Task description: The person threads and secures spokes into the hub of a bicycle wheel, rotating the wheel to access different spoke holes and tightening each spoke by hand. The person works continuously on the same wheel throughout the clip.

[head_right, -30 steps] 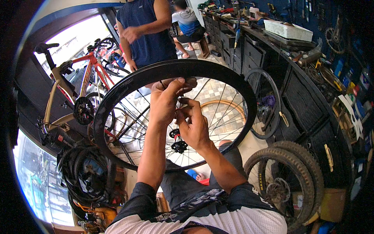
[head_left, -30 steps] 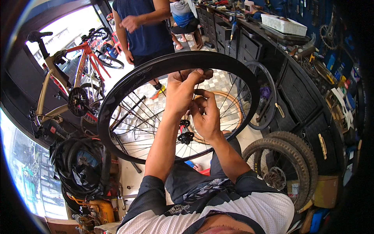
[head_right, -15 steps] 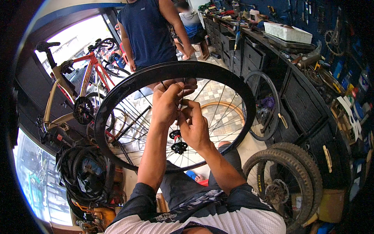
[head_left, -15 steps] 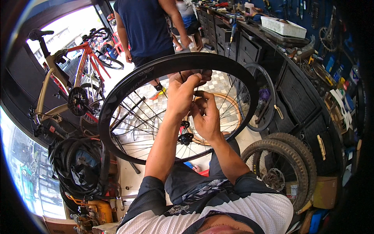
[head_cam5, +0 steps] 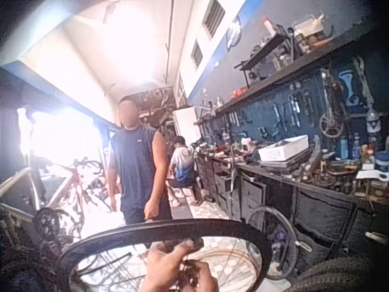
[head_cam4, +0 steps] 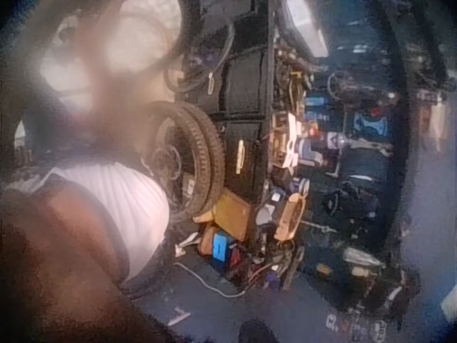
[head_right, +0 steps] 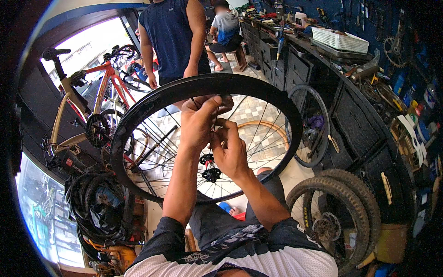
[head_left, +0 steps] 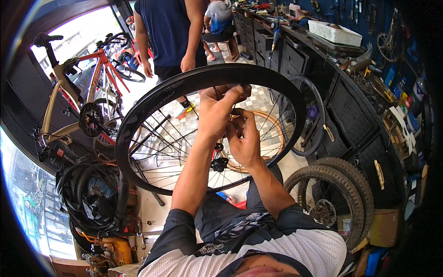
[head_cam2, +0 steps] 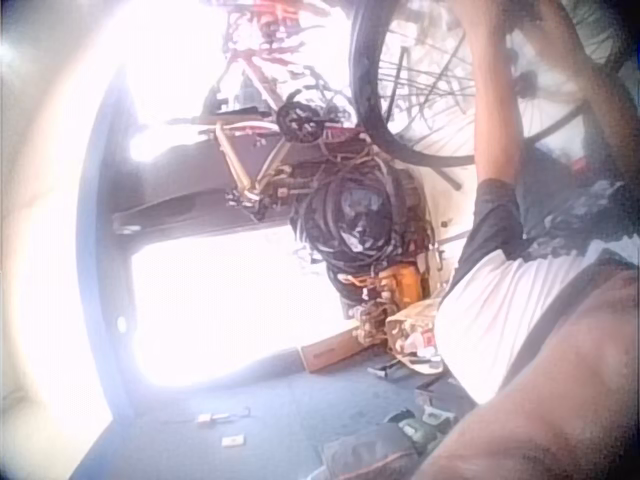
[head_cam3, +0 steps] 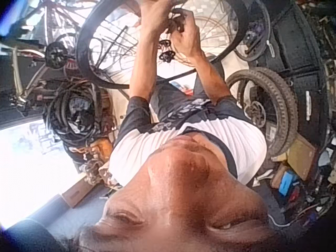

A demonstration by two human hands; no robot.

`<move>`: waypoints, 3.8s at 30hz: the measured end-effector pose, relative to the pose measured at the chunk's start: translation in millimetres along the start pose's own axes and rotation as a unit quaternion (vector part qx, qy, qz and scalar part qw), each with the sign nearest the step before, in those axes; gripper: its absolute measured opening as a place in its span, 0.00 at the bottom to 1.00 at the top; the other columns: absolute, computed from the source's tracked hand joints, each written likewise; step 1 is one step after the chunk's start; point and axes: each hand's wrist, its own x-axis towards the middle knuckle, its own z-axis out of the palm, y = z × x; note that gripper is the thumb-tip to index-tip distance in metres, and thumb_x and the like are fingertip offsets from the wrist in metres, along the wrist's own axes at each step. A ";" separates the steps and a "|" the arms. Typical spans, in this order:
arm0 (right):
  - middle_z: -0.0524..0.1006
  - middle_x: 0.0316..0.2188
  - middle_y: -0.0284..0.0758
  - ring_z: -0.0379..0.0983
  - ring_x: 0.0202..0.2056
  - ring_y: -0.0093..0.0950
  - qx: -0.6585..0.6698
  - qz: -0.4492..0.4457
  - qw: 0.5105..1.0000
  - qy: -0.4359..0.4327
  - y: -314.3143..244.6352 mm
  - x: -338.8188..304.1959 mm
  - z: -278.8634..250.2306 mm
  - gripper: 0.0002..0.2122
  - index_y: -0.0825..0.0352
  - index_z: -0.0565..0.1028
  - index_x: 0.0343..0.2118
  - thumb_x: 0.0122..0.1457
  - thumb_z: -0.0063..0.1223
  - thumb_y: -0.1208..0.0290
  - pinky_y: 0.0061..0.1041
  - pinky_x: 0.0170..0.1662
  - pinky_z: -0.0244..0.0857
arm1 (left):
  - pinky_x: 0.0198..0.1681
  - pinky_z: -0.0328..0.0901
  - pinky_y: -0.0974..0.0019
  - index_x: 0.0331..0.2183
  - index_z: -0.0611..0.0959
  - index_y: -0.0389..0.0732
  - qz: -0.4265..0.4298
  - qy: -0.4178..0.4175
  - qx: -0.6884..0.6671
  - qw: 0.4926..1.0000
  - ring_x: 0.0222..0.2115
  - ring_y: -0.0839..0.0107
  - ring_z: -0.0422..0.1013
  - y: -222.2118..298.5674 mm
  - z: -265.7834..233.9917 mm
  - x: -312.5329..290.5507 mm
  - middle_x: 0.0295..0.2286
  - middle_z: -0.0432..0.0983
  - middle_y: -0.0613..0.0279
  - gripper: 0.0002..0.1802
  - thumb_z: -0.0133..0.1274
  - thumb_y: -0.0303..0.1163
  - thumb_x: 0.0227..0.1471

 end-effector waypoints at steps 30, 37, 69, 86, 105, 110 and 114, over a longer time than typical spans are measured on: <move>0.83 0.35 0.43 0.81 0.38 0.25 -0.001 0.042 0.999 -0.029 8.1 9.9 -6.4 0.16 0.70 0.63 0.58 0.71 0.50 0.72 0.24 0.38 0.74 | 0.49 0.72 0.62 0.48 0.83 0.31 0.224 0.121 0.273 0.928 0.44 0.60 0.79 -8.7 2.2 -78.9 0.42 0.82 0.50 0.16 0.60 0.26 0.58; 0.81 0.32 0.41 0.81 0.34 0.24 0.024 0.046 0.997 -0.048 5.5 17.2 -3.6 0.14 0.70 0.62 0.55 0.71 0.49 0.75 0.24 0.39 0.75 | 0.38 0.70 0.53 0.31 0.86 0.39 0.176 -0.083 0.715 0.672 0.33 0.57 0.77 16.3 -57.4 -114.0 0.27 0.79 0.56 0.15 0.65 0.42 0.53; 0.68 0.24 0.25 0.63 0.27 0.18 -0.199 0.091 0.968 0.121 67.1 65.1 -167.9 0.28 0.68 0.76 0.36 0.71 0.45 0.40 0.22 0.33 0.59 | 0.29 0.68 0.48 0.33 0.89 0.35 -0.045 -0.024 0.534 0.844 0.24 0.43 0.76 -40.9 -148.0 -98.5 0.22 0.79 0.42 0.18 0.60 0.43 0.60; 0.77 0.48 0.42 0.72 0.50 0.38 -0.350 -0.227 0.898 0.141 29.1 83.3 -68.9 0.17 0.69 0.77 0.53 0.65 0.59 0.66 0.35 0.55 0.64 | 0.38 0.71 0.69 0.40 0.88 0.34 -0.206 -0.026 0.252 0.945 0.33 0.77 0.76 -107.2 -187.6 -91.6 0.33 0.85 0.63 0.18 0.65 0.41 0.59; 0.84 0.29 0.43 0.81 0.34 0.49 -0.375 -0.002 0.905 -0.201 60.0 67.1 53.7 0.08 0.62 0.76 0.43 0.67 0.52 0.64 0.50 0.38 0.72 | 0.25 0.54 0.73 0.23 0.78 0.43 -0.253 0.008 0.138 0.958 0.22 0.83 0.61 -120.1 -175.1 -69.7 0.21 0.72 0.75 0.20 0.71 0.43 0.54; 0.84 0.33 0.46 0.81 0.37 0.51 -0.336 0.083 0.890 -0.297 59.4 76.6 32.0 0.10 0.65 0.76 0.44 0.67 0.52 0.65 0.50 0.42 0.71 | 0.39 0.76 0.71 0.47 0.84 0.37 -0.248 -0.039 0.035 0.967 0.33 0.79 0.78 -126.7 -189.6 -68.2 0.34 0.81 0.69 0.22 0.72 0.29 0.50; 0.82 0.37 0.50 0.79 0.43 0.51 -0.466 0.122 0.802 -0.353 78.9 75.0 27.3 0.10 0.66 0.77 0.43 0.67 0.52 0.66 0.50 0.46 0.70 | 0.44 0.78 0.67 0.52 0.83 0.38 -0.298 -0.079 -0.021 0.951 0.41 0.75 0.77 -109.1 -195.0 -60.5 0.41 0.81 0.66 0.21 0.65 0.25 0.56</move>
